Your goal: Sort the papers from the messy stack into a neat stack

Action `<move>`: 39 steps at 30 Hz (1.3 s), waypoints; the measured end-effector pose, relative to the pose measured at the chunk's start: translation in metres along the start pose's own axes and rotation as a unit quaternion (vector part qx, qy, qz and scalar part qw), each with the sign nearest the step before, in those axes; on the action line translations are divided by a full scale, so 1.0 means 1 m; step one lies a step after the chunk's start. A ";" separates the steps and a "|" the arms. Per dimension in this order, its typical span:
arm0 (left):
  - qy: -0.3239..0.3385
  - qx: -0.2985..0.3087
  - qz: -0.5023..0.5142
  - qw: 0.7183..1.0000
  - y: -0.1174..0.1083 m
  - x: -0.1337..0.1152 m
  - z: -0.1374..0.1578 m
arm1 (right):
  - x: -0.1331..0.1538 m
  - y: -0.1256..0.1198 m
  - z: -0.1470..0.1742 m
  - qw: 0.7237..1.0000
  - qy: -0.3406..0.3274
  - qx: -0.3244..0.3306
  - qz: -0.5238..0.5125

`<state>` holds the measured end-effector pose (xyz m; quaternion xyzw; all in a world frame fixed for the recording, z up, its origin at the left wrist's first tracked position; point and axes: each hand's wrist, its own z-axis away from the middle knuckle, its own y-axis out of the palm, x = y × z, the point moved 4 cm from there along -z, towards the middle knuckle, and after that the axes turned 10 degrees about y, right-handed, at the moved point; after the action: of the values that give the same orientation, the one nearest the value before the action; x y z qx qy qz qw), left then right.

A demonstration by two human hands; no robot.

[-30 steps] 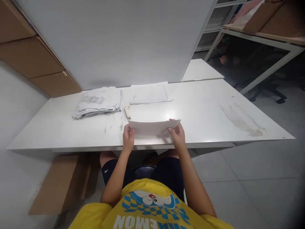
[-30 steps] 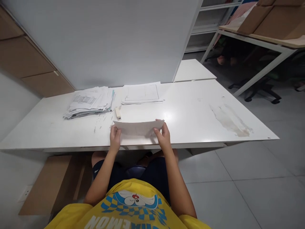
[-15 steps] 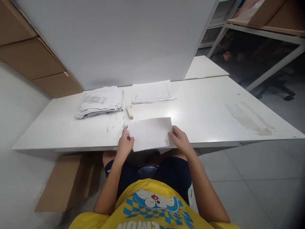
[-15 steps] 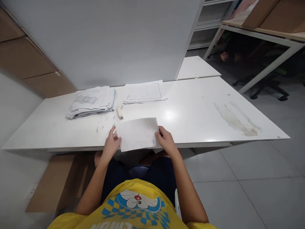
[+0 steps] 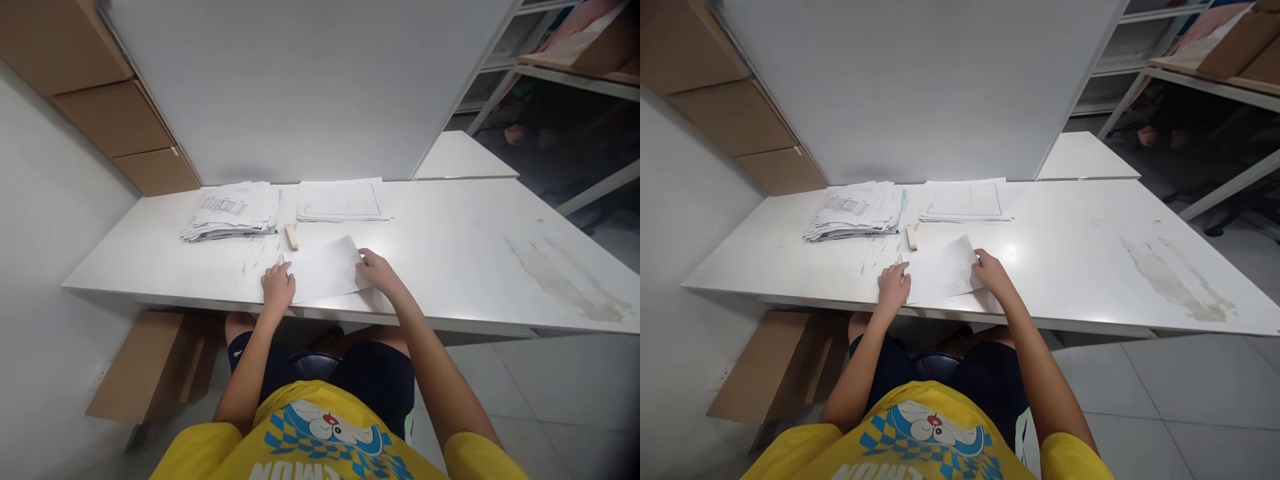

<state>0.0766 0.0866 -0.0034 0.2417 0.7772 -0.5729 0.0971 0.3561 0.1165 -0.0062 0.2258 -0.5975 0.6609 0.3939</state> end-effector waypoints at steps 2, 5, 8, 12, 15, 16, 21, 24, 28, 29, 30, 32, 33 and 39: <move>-0.002 0.011 -0.019 1.000 0.001 -0.001 -0.003 | -0.001 0.001 -0.008 1.000 -0.001 -0.003 0.001; -0.007 0.034 -0.035 0.999 0.003 -0.002 -0.003 | -0.004 0.001 -0.014 1.000 0.009 0.007 -0.019; 0.001 0.036 -0.027 0.999 0.003 -0.002 -0.002 | -0.008 0.003 -0.015 0.998 0.016 0.030 -0.044; 0.033 -0.002 0.062 0.998 -0.004 0.002 -0.012 | -0.014 0.000 -0.012 0.995 0.017 0.008 -0.094; 0.113 -0.028 0.058 0.992 -0.010 0.002 -0.029 | -0.016 -0.001 -0.011 0.991 0.015 0.008 -0.136; 0.143 -0.024 0.036 0.989 -0.011 0.001 -0.034 | -0.016 -0.001 -0.011 0.990 0.012 0.011 -0.139; 0.178 0.017 -0.018 0.984 -0.004 0.003 -0.047 | -0.015 -0.001 -0.013 0.990 0.011 0.009 -0.137; 0.168 0.006 -0.016 0.986 -0.002 0.006 -0.046 | -0.013 -0.001 -0.012 0.991 0.011 -0.004 -0.133; 0.165 -0.004 0.003 0.986 -0.002 0.007 -0.046 | -0.013 -0.001 -0.010 0.990 0.021 -0.003 -0.142; 0.163 -0.004 0.005 0.987 -0.002 0.007 -0.046 | -0.013 -0.001 -0.010 0.990 0.023 -0.003 -0.140; 0.161 -0.003 0.004 0.987 -0.001 0.006 -0.047 | -0.013 -0.001 -0.009 0.990 0.023 -0.004 -0.137; 0.158 -0.003 -0.006 0.987 -0.001 0.005 -0.048 | -0.014 -0.002 -0.009 0.992 0.022 -0.010 -0.128; 0.157 -0.005 -0.013 0.987 -0.001 0.003 -0.048 | -0.014 -0.002 -0.009 0.992 0.022 -0.013 -0.123; 0.172 -0.013 -0.065 0.983 0.001 -0.006 -0.055 | -0.013 -0.003 -0.006 0.995 0.020 -0.008 -0.101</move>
<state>0.0890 0.1373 0.0160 0.2843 0.8035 -0.5181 -0.0719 0.3668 0.1195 -0.0157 0.2687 -0.5689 0.6176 0.4719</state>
